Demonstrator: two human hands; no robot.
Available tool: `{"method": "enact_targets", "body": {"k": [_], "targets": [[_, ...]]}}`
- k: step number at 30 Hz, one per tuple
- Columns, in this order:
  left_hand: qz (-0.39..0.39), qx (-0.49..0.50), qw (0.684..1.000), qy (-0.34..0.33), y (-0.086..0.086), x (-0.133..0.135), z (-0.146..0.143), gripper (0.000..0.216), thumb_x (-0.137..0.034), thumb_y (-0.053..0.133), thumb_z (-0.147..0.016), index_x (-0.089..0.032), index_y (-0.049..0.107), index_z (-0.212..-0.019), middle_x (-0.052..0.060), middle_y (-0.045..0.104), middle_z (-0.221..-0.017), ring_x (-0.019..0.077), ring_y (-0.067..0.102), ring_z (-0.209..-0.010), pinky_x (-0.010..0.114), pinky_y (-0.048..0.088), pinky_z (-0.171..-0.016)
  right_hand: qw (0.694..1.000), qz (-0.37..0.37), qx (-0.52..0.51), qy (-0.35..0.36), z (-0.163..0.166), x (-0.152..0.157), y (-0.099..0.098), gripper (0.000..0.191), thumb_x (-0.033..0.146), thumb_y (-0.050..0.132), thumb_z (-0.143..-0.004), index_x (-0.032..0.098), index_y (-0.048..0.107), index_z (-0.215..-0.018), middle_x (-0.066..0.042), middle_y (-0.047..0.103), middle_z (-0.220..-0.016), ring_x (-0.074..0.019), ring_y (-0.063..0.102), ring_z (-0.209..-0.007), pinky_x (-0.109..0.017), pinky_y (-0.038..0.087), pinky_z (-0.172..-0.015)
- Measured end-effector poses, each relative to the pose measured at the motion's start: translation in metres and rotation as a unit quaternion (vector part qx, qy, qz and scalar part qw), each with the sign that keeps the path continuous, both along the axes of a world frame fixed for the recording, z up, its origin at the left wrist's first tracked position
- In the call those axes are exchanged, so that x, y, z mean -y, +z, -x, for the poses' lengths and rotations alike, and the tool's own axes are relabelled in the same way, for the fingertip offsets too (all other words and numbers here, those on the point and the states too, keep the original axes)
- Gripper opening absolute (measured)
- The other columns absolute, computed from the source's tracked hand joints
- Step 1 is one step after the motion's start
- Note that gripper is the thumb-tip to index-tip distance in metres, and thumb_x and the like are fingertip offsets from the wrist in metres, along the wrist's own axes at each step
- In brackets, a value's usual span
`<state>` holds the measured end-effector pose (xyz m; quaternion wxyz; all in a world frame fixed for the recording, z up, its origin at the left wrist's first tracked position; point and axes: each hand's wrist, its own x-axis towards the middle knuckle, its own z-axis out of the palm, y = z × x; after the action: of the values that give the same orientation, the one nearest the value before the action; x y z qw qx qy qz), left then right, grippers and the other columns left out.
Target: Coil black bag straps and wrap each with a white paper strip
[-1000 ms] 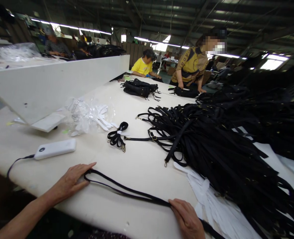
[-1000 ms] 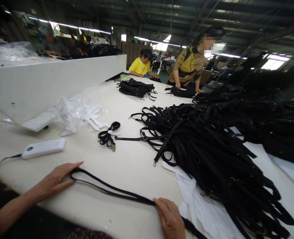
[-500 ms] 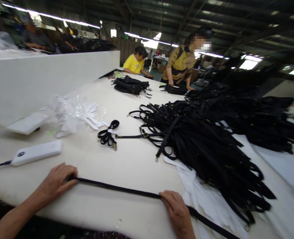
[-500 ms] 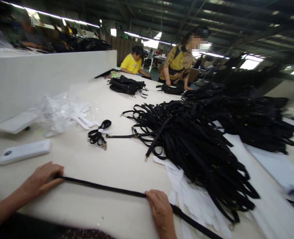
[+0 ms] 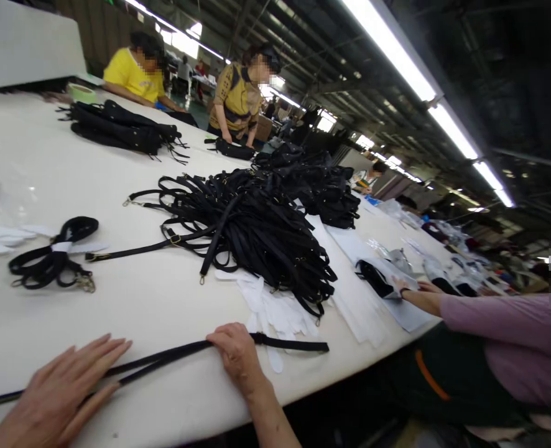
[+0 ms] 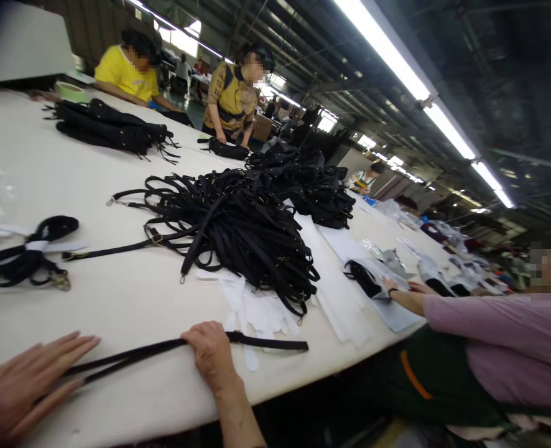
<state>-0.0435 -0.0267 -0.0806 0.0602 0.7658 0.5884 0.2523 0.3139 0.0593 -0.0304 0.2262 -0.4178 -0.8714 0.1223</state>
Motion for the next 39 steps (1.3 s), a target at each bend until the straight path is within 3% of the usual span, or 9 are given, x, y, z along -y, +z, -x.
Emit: {"method": "enact_targets", "body": {"k": [3, 8, 12, 15, 24, 27, 31, 33, 39], "targets": [[0.02, 0.0, 0.999, -0.043, -0.001, -0.017, -0.043, 0.04, -0.048, 0.052, -0.091, -0.038, 0.059, -0.129, 0.002, 0.071, -0.12, 0.0274, 0.065, -0.109, 0.045, 0.049, -0.096, 1.0, 0.001, 0.026, 0.005, 0.0, 0.002, 0.006, 0.025, 0.011, 0.055, -0.092, 0.026, 0.069, -0.108, -0.001, 0.072, -0.099, -0.0162, 0.062, -0.094, -0.032, 0.047, -0.088], [0.064, 0.041, 0.995, -0.068, 0.006, -0.03, -0.046, 0.032, -0.049, 0.05, -0.092, -0.036, 0.067, -0.116, 0.001, 0.071, -0.104, 0.0227, 0.066, -0.095, 0.035, 0.054, -0.087, 0.994, -0.039, -0.015, -0.1, -0.037, 0.022, 0.038, 0.026, 0.021, 0.053, -0.095, 0.023, 0.065, -0.118, -0.006, 0.072, -0.108, -0.0192, 0.064, -0.102, -0.035, 0.048, -0.095], [0.085, 0.048, 0.994, -0.058, 0.003, -0.027, -0.041, 0.034, -0.05, 0.048, -0.093, -0.037, 0.065, -0.12, 0.001, 0.069, -0.105, 0.0239, 0.065, -0.096, 0.038, 0.053, -0.089, 0.95, -0.027, 0.04, -0.307, -0.104, 0.047, 0.061, 0.03, 0.028, 0.05, -0.096, 0.025, 0.063, -0.123, -0.003, 0.075, -0.087, -0.017, 0.07, -0.074, -0.026, 0.052, -0.068], [0.082, 0.049, 0.993, -0.064, 0.0, -0.028, -0.041, 0.035, -0.051, 0.05, -0.092, -0.036, 0.066, -0.119, 0.001, 0.069, -0.103, 0.0243, 0.065, -0.096, 0.038, 0.054, -0.088, 0.925, -0.014, 0.153, -0.347, -0.144, 0.055, 0.064, 0.031, 0.026, 0.054, -0.092, 0.028, 0.065, -0.122, 0.002, 0.07, -0.065, -0.0153, 0.065, -0.053, -0.023, 0.043, -0.05], [0.053, 0.064, 0.994, -0.065, 0.009, -0.03, -0.047, 0.028, -0.045, 0.051, -0.094, -0.036, 0.066, -0.116, 0.0, 0.069, -0.098, 0.0212, 0.065, -0.092, 0.032, 0.053, -0.086, 0.931, -0.113, 0.269, -0.221, -0.153, 0.039, 0.08, 0.018, 0.012, 0.06, -0.081, 0.023, 0.063, -0.066, -0.006, 0.07, -0.078, -0.0222, 0.065, -0.076, -0.031, 0.047, -0.065], [0.065, 0.057, 0.996, -0.034, 0.022, -0.03, -0.053, 0.027, -0.038, 0.048, -0.096, -0.034, 0.064, -0.116, 0.001, 0.068, -0.099, 0.0216, 0.064, -0.095, 0.034, 0.052, -0.088, 0.949, -0.086, 0.236, -0.19, -0.152, 0.039, 0.105, 0.016, 0.016, 0.059, -0.081, 0.025, 0.067, -0.07, -0.006, 0.074, -0.09, -0.024, 0.068, -0.083, -0.032, 0.049, -0.068], [0.093, 0.048, 0.994, -0.013, 0.043, -0.04, -0.058, 0.026, -0.033, 0.043, -0.098, -0.031, 0.064, -0.114, 0.002, 0.066, -0.099, 0.0217, 0.061, -0.097, 0.035, 0.051, -0.088, 0.963, 0.109, 0.143, -0.199, -0.126, 0.034, 0.132, 0.027, 0.019, 0.052, -0.086, 0.031, 0.071, -0.102, 0.005, 0.07, -0.063, -0.0149, 0.064, -0.052, -0.023, 0.045, -0.05], [0.104, 0.045, 0.993, -0.011, 0.049, -0.046, -0.059, 0.027, -0.031, 0.041, -0.099, -0.029, 0.065, -0.113, 0.002, 0.065, -0.098, 0.022, 0.06, -0.096, 0.037, 0.051, -0.087, 0.971, 0.164, 0.085, -0.154, -0.096, 0.028, 0.136, 0.03, 0.019, 0.05, -0.087, 0.03, 0.07, -0.107, 0.005, 0.073, -0.071, -0.014, 0.067, -0.059, -0.021, 0.049, -0.054], [0.116, 0.047, 0.992, -0.019, 0.047, -0.052, -0.057, 0.028, -0.03, 0.041, -0.099, -0.03, 0.066, -0.111, 0.002, 0.064, -0.098, 0.022, 0.059, -0.097, 0.038, 0.05, -0.088, 0.991, 0.017, 0.128, 0.043, -0.053, 0.01, 0.122, 0.037, 0.005, 0.04, -0.09, 0.025, 0.07, -0.099, -0.003, 0.074, -0.101, -0.0173, 0.068, -0.092, -0.029, 0.053, -0.081]]}}
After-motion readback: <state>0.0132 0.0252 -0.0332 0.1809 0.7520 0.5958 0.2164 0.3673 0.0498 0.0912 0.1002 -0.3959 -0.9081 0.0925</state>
